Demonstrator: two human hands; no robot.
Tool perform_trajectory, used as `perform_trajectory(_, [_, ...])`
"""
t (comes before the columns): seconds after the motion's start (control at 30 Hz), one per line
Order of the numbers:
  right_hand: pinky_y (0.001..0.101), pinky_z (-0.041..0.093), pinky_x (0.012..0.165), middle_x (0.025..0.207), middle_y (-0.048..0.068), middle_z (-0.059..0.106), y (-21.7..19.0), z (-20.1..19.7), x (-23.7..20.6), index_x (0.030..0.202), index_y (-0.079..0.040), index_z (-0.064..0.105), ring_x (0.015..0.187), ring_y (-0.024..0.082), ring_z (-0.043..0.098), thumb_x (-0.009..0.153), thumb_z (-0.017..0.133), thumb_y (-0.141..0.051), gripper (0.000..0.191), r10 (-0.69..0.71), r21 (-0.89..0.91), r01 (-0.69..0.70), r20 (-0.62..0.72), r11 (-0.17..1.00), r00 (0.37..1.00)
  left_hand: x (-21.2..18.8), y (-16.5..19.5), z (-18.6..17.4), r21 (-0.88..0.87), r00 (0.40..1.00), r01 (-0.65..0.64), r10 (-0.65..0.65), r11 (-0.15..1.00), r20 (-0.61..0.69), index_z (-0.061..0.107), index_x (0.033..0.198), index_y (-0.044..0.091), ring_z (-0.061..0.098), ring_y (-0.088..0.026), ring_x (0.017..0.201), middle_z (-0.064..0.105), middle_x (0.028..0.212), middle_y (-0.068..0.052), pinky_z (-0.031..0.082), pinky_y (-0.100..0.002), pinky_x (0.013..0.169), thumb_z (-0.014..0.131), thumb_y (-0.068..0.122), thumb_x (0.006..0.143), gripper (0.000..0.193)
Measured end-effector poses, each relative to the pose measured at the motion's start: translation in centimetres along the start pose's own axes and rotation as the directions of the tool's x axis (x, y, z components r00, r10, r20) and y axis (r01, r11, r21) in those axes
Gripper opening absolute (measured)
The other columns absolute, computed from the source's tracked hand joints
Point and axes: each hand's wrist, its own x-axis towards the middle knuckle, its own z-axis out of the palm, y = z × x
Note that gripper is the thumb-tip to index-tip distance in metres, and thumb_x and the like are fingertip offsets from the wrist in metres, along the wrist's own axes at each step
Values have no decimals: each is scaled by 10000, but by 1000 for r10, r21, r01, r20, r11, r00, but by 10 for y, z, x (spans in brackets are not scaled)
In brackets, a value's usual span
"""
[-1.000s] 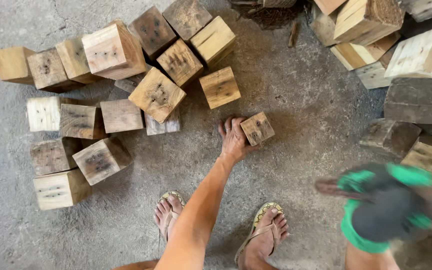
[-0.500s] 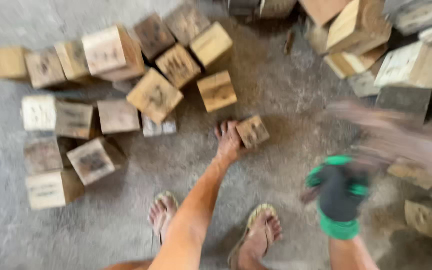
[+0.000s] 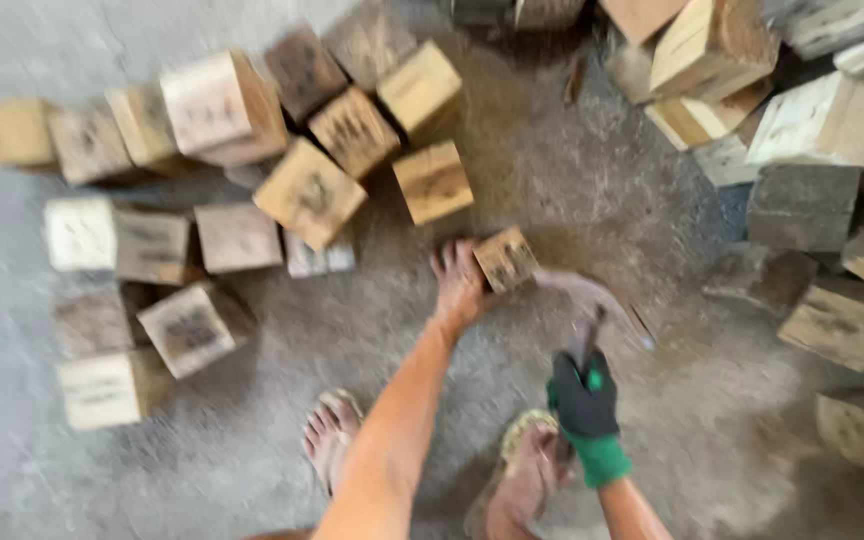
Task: The person uses a hammer to split small wooden blocks on a concrete floor. They hold each block with one hand and strike it with the hammer, then move the split pieces aside and repeat the process with another block.
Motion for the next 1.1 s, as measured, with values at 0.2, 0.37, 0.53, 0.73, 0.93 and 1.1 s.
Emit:
perform_trajectory(0.2, [326, 403, 425, 581, 29, 536, 81, -18, -36, 862, -70, 567, 466, 127, 509, 965, 663, -302, 270, 253, -140, -249, 12, 958, 967, -4, 9, -8, -59, 995, 101, -102, 993, 0, 375, 1388, 51, 374, -479, 1350, 480, 1363, -208, 166, -679, 1150, 970, 345, 536, 1080])
perform_trajectory(0.37, [333, 406, 413, 567, 40, 548, 129, -15, -21, 858, -74, 578, 444, 141, 509, 956, 672, -306, 268, 455, -8, -456, 91, 890, 886, -23, 6, -51, 50, 968, 194, -199, 980, 155, 459, 1344, 88, 533, -399, 1220, 563, 1290, -198, 425, -492, 1052, 859, 224, 607, 849])
perform_trajectory(0.53, [341, 408, 401, 554, 51, 559, 134, 1, -4, 855, -78, 589, 423, 155, 508, 947, 682, -310, 266, 543, 41, -553, 136, 832, 828, -61, -62, -141, 343, 739, -445, 123, 827, 662, 329, 1545, 162, 576, -285, 1178, 568, 1222, -139, 420, -450, 1087, 829, 288, 707, 984])
perform_trajectory(0.73, [350, 411, 387, 537, 64, 573, 139, -22, 3, 850, -83, 601, 397, 172, 507, 936, 694, -315, 264, 550, 81, -573, 200, 816, 811, -99, -143, -290, 695, 677, -460, -289, 552, 677, 324, 1634, 218, 441, -319, 1427, 591, 1404, -113, 109, -602, 1311, 506, 148, 1028, 637])
perform_trajectory(0.93, [360, 414, 373, 521, 77, 587, 124, -40, -5, 846, -87, 614, 371, 189, 506, 926, 706, -320, 262, 555, 144, -601, 261, 787, 790, -104, -78, -221, 540, 729, -536, 33, 649, 684, 574, 1336, 142, 465, -338, 1266, 496, 1455, -140, 348, -548, 1056, 632, 204, 827, 516])
perform_trajectory(1.1, [354, 422, 375, 544, 55, 572, 102, -40, -8, 857, -108, 601, 393, 172, 522, 906, 752, -327, 271, 544, 236, -584, 214, 777, 811, -29, 53, -74, -33, 508, -516, 337, 856, 793, 533, 1278, 60, 533, -395, 1199, 532, 1316, -178, 421, -504, 995, 752, 299, 825, 557])
